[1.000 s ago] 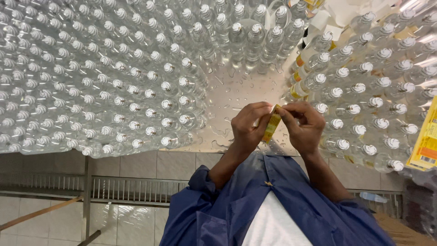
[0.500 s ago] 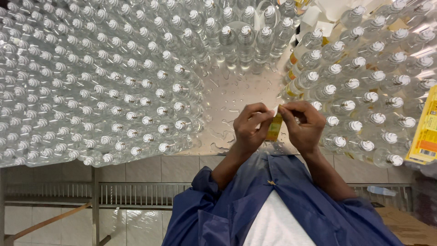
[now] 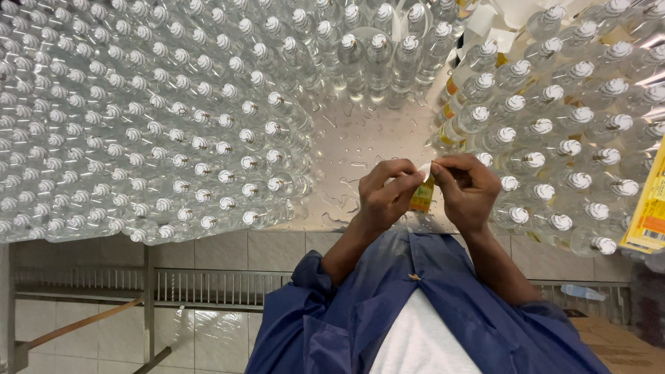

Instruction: The person manually applies adhesive labels to clear plastic bottles by peeling a label from a sheet and pressing it onto the side of each bottle.

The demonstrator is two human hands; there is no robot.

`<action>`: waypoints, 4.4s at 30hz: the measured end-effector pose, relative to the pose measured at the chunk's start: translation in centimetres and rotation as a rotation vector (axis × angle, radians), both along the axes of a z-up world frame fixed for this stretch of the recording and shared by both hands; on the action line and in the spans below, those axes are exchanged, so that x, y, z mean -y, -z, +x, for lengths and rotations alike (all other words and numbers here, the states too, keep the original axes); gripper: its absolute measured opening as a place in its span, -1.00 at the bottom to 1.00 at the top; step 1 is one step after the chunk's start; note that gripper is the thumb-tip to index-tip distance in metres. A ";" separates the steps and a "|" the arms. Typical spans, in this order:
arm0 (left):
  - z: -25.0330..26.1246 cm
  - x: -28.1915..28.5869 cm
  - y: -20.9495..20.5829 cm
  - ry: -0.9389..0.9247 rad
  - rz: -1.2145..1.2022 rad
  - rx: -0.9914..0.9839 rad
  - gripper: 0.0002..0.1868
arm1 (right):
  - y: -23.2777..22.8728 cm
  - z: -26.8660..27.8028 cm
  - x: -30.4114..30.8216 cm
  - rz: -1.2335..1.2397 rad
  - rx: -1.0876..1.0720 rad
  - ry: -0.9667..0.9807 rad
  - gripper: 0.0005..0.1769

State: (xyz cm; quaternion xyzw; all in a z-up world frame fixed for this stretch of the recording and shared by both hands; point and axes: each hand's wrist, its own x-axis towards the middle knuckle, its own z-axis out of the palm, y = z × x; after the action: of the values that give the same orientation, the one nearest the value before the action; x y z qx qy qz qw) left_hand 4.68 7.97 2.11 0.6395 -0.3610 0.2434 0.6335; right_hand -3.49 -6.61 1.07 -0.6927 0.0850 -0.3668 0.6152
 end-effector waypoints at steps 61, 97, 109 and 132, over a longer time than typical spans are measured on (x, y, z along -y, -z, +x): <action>-2.5 0.4 0.4 0.006 -0.100 -0.255 -0.85 | -3.1 0.3 -1.1 -0.589 0.188 -0.019 -0.83; -4.5 0.3 1.9 0.467 -0.045 -0.374 -0.64 | -0.2 2.9 -0.5 0.122 0.497 -0.027 -0.65; -3.6 1.7 1.1 0.297 -0.069 -0.120 -0.81 | -0.6 2.7 -1.4 0.214 0.534 -0.021 -0.66; -4.2 -0.9 3.2 0.104 -0.065 -0.394 -0.82 | 3.4 1.4 -0.3 0.391 0.435 -0.225 -0.10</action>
State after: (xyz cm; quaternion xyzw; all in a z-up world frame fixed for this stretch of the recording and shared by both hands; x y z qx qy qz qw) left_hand 0.53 8.88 -1.11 0.6345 -0.2545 0.0920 0.7240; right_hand -2.08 -6.35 -2.30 -0.4716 -0.0567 -0.4126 0.7773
